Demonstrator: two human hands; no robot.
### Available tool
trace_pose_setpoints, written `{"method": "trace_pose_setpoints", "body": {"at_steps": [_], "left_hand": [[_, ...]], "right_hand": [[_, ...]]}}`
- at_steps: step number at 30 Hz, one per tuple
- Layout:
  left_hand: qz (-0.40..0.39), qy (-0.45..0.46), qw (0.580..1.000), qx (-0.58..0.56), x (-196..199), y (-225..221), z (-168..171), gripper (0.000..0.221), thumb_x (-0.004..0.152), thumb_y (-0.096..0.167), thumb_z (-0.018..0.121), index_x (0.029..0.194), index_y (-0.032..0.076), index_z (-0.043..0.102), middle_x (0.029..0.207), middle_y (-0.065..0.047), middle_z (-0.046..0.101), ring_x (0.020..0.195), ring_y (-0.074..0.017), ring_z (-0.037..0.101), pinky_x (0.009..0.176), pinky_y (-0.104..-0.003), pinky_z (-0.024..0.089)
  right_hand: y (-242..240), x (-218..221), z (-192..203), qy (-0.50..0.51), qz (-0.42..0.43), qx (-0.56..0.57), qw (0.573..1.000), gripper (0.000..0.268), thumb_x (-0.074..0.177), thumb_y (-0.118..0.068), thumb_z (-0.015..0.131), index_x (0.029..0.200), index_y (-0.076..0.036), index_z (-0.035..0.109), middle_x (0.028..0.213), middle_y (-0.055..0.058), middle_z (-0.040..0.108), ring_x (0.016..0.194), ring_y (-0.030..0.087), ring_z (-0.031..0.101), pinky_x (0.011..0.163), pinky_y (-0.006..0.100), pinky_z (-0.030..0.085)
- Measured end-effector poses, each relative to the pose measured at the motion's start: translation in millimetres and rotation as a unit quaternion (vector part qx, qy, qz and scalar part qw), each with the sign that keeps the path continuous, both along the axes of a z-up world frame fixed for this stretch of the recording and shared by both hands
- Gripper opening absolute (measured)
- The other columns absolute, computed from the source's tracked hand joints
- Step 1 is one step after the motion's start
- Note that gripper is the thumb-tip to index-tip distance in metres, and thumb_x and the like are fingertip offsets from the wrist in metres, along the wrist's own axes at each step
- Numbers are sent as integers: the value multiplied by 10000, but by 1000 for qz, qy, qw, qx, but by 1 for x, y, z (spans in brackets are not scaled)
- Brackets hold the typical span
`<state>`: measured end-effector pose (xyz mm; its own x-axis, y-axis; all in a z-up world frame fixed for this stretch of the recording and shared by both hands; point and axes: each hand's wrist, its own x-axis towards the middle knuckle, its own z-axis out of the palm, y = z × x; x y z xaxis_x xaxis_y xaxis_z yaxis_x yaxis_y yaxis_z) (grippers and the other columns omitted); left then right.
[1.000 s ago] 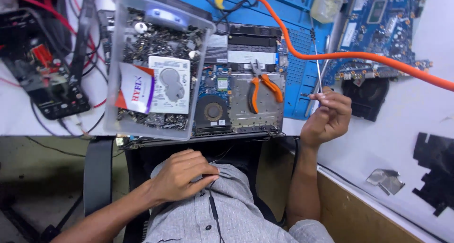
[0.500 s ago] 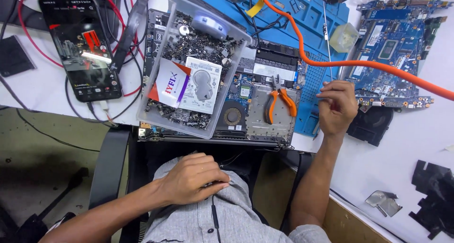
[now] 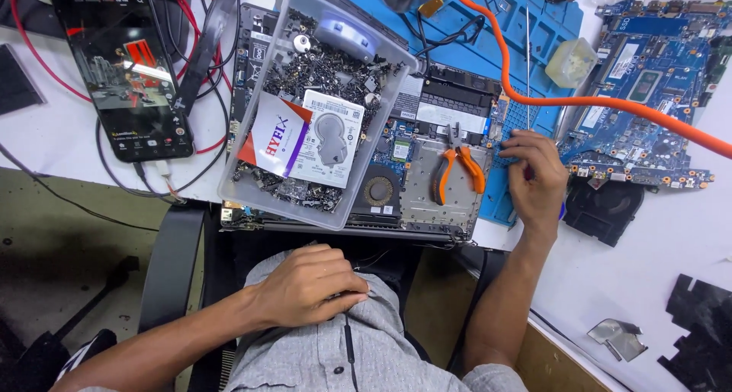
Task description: A person is reassembling a laptop by installing internal components and fastening screws using a screwdriver.
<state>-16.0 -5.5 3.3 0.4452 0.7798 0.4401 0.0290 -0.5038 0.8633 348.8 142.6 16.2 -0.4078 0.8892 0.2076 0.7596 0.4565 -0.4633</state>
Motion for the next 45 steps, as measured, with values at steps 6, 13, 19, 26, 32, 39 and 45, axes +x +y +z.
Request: {"method": "trace_pose_setpoints", "body": {"at_steps": [6, 13, 19, 26, 32, 39, 45], "left_hand": [[-5, 2, 1000, 7, 0, 3, -4, 107, 1002, 149, 689, 936, 64, 695, 801, -28, 677, 636, -193, 547, 594, -316, 408], [-17, -7, 1000, 23, -2, 5, -2, 166, 1032, 219, 655, 931, 91, 685, 807, -18, 664, 658, -193, 564, 599, -321, 407], [-15, 3, 999, 32, -3, 1, -7, 224, 1042, 258, 641, 891, 93, 657, 749, -15, 608, 625, -190, 518, 581, -325, 377], [22, -44, 998, 36, -4, -1, -6, 384, 1033, 216, 663, 736, 104, 447, 649, -13, 429, 555, -205, 368, 552, -341, 289], [41, -58, 993, 92, -11, 1, 4, 478, 1037, 115, 640, 690, 140, 312, 631, -6, 311, 540, -192, 267, 534, -327, 221], [125, -32, 975, 183, -44, 26, 47, 398, 1015, 96, 684, 687, 51, 463, 665, -54, 540, 577, -211, 482, 542, -313, 382], [228, 50, 935, 268, -75, 55, 67, 407, 945, 84, 749, 652, 91, 466, 670, -31, 553, 619, -207, 531, 686, -355, 500]], "right_hand": [[-3, -3, 2, 17, -10, 5, 1000, 221, 927, 198, 524, 1014, 72, 683, 1112, 233, 714, 1197, 416, 666, 1168, 580, 499], [-9, -8, 3, 10, -39, -3, 999, 211, 970, 164, 504, 1018, 70, 687, 1115, 230, 715, 1217, 409, 666, 1185, 591, 476], [-13, -16, 2, -6, -67, 1, 998, 213, 1005, 142, 500, 1046, 63, 693, 1118, 218, 721, 1213, 394, 677, 1228, 601, 422], [-17, -22, 4, -30, -89, -5, 996, 187, 1032, 102, 519, 1068, 50, 695, 1136, 211, 714, 1229, 386, 670, 1254, 635, 348], [-18, -27, 7, -54, -102, -17, 993, 191, 1031, 61, 513, 1056, 44, 701, 1144, 202, 705, 1230, 369, 657, 1257, 603, 339], [-19, -36, 26, -109, -82, -33, 990, 166, 1046, 48, 528, 1083, 35, 690, 1195, 202, 712, 1251, 373, 649, 1272, 665, 261], [-25, -76, 60, -72, -45, 43, 995, 135, 1040, 113, 590, 1082, 27, 685, 1205, 194, 710, 1303, 403, 650, 1293, 730, 244]]}}
